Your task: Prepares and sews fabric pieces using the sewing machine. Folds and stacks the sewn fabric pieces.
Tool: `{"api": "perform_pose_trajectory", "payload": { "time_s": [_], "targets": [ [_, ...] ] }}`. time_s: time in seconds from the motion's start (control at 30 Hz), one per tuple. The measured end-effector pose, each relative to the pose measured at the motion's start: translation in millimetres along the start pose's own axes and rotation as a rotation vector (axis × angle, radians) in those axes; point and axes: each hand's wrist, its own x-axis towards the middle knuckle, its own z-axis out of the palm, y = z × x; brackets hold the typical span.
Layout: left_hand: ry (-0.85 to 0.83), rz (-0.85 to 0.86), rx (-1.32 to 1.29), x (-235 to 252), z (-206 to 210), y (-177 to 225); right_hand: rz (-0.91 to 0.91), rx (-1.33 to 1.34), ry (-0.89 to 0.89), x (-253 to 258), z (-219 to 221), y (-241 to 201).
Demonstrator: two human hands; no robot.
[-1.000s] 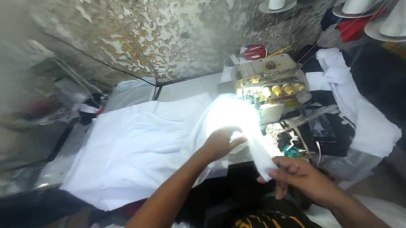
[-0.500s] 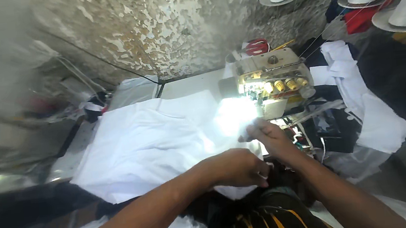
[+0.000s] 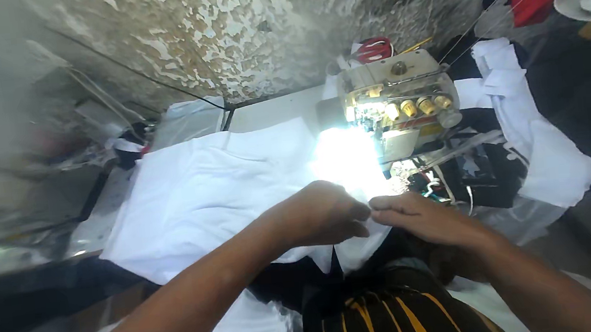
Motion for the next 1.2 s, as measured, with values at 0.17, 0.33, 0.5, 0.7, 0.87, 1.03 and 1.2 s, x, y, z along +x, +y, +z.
{"api": "perform_pose_trajectory", "payload": {
  "time_s": [0.17, 0.33, 0.5, 0.7, 0.87, 1.03, 1.2],
  "targets": [
    [0.064, -0.06, 0.099, -2.6, -6.7, -0.9, -0.109, 0.019, 0.063, -5.0, 5.2, 1.4],
    [-0.065, -0.413, 0.009, -0.5, 18.7, -8.8, 0.057, 0.136, 0.293, 13.2, 15.1, 24.0],
    [-0.323, -0.698, -0.377, 23.6, 89.5, -41.5, 0.135, -0.021, 0.453, 29.4, 55.4, 85.7],
    [0.483, -0.988, -1.32, 54.2, 126.2, -52.1, 0.047, 0.042, 0.608, 16.0, 67.7, 96.1],
    [0.714, -0.93, -1.712, 71.5, 128.4, -56.3, -0.026, 0.121, 0.614, 4.5, 60.3, 81.5],
    [1.008, -0.978, -1.794, 96.0, 118.0, -74.8, 0.032, 0.386, 0.567, 8.5, 51.5, 82.5],
    [1.256, -0.96, -1.599, 104.0, 102.0, -74.9, 0.105, 0.305, 0.579, 17.3, 53.4, 99.5]
  ]
}}
